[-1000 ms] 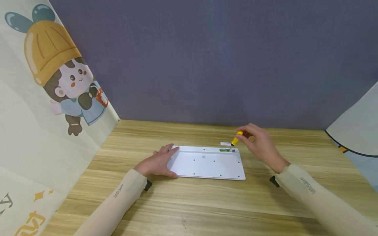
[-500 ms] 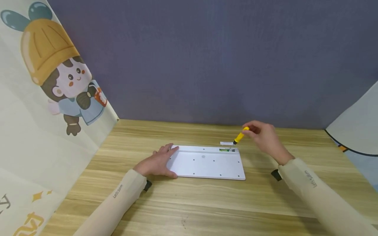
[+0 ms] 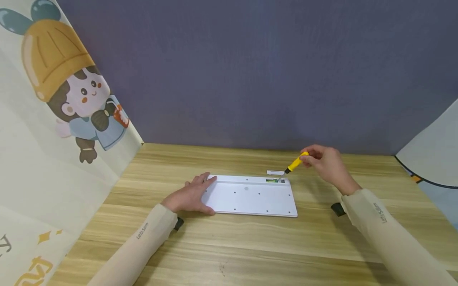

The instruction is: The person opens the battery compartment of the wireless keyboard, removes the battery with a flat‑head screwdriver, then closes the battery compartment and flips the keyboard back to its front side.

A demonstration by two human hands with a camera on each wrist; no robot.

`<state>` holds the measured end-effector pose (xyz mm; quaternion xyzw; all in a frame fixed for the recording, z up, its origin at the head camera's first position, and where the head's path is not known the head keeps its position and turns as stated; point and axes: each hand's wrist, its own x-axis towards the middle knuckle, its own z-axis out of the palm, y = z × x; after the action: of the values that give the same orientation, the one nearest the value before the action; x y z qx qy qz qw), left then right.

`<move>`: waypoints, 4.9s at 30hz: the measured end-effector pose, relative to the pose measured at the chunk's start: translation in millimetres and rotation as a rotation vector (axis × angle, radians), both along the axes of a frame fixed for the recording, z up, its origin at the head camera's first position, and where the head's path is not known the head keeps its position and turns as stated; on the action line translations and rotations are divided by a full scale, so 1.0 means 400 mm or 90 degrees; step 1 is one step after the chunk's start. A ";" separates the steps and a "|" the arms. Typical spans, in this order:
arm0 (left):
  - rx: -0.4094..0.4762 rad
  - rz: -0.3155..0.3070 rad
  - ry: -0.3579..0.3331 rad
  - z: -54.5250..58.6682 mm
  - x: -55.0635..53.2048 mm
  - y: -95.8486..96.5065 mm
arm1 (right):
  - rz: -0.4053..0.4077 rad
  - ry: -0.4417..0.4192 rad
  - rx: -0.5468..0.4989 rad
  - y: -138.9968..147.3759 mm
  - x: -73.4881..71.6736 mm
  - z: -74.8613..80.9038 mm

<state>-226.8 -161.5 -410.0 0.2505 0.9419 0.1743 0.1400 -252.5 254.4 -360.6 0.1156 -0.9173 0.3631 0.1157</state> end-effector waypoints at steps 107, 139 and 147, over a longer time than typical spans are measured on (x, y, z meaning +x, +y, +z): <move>-0.008 0.009 -0.005 -0.002 0.000 0.007 | 0.011 -0.221 0.225 0.078 0.201 -0.131; -0.031 0.003 0.006 0.026 -0.003 0.037 | 0.204 -0.147 0.193 -0.028 0.150 -0.134; -0.028 -0.071 0.085 0.053 -0.010 0.119 | 0.208 -0.180 0.194 -0.031 0.134 -0.139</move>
<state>-230.8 -113.8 -388.8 0.3102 0.9375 0.1282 0.0918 -199.0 242.0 -416.1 0.2268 -0.9375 0.2471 -0.0923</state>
